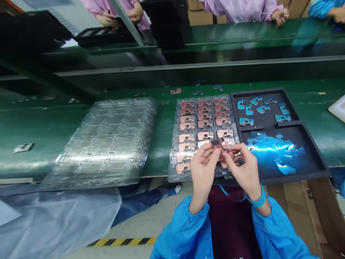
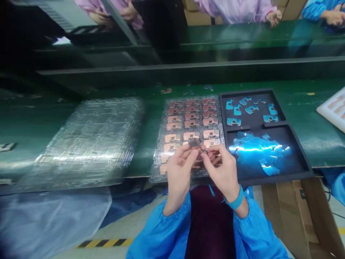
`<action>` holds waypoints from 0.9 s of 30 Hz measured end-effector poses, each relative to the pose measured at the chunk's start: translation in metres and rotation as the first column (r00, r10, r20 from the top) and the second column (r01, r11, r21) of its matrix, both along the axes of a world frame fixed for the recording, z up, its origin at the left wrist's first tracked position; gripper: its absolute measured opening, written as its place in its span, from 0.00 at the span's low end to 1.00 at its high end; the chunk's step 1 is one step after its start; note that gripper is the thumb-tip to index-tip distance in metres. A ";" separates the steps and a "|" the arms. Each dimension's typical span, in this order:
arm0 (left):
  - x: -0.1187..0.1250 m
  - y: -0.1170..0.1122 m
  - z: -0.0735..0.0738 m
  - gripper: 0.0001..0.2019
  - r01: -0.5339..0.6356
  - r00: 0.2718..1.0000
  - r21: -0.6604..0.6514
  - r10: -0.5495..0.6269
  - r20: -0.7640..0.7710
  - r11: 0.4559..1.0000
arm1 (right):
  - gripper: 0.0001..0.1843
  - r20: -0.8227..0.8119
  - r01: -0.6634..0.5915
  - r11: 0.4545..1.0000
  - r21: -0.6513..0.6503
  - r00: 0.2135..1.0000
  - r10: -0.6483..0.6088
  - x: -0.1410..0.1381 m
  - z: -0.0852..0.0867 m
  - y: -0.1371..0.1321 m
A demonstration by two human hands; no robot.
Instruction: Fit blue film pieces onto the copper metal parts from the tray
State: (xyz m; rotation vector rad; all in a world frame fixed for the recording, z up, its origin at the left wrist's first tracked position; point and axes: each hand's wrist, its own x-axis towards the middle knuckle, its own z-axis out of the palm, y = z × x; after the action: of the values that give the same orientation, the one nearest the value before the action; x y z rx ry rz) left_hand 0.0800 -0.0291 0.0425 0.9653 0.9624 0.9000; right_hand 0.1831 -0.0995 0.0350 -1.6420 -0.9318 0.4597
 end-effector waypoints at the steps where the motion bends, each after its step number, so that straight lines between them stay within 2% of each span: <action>1: -0.002 0.002 0.002 0.20 0.013 1.000 0.016 -0.013 -0.027 1.000 | 0.08 -0.003 -0.006 1.000 0.002 1.000 0.006 -0.001 -0.002 0.002; 3: -0.011 0.012 0.009 0.16 0.048 0.993 0.060 -0.041 -0.115 0.997 | 0.07 0.013 -0.080 0.997 0.005 0.997 0.080 0.002 -0.003 0.000; 5: -0.025 0.036 0.019 0.13 0.109 0.970 0.169 -0.068 -0.232 0.980 | 0.05 0.053 -0.169 0.986 0.010 0.984 0.169 0.009 -0.002 -0.007; 7: -0.041 0.071 0.028 0.10 0.203 0.929 0.321 -0.078 -0.363 0.925 | 0.06 0.100 -0.202 0.979 0.006 0.975 0.200 0.020 0.001 -0.016; 9: -0.054 0.114 0.034 0.10 0.289 0.871 0.445 -0.040 -0.489 0.847 | 0.07 0.136 -0.155 0.988 -0.009 0.979 0.155 0.032 0.003 -0.025; 12: -0.056 0.177 0.028 0.12 0.436 0.755 0.512 0.009 -0.656 0.740 | 0.08 0.180 -0.064 0.997 -0.042 0.981 0.071 0.048 0.003 -0.033; 15: -0.044 0.220 0.011 0.11 0.538 0.687 0.504 -0.005 -0.726 0.676 | 0.09 0.215 -0.046 0.998 -0.053 0.975 0.056 0.059 -0.001 -0.038; 17: -0.035 0.236 -0.001 0.07 0.571 0.664 0.494 -0.015 -0.748 0.655 | 0.09 0.236 -0.052 0.997 -0.063 0.970 0.066 0.064 -0.005 -0.043; 20: -0.029 0.244 -0.014 0.04 0.614 0.624 0.496 0.007 -0.782 0.614 | 0.10 0.252 -0.035 0.996 -0.083 0.966 0.055 0.069 -0.011 -0.049; 27: -0.034 0.235 -0.033 0.07 0.655 0.545 0.572 0.216 -0.810 0.494 | 0.15 0.226 -0.018 0.990 -0.142 0.973 0.051 0.074 -0.016 -0.048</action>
State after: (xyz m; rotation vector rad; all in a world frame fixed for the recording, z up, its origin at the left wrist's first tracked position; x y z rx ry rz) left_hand 0.0459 0.2056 0.0091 2.5456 1.0535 0.5843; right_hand 0.2570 -0.1475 0.0192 -1.8361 -1.1215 0.3705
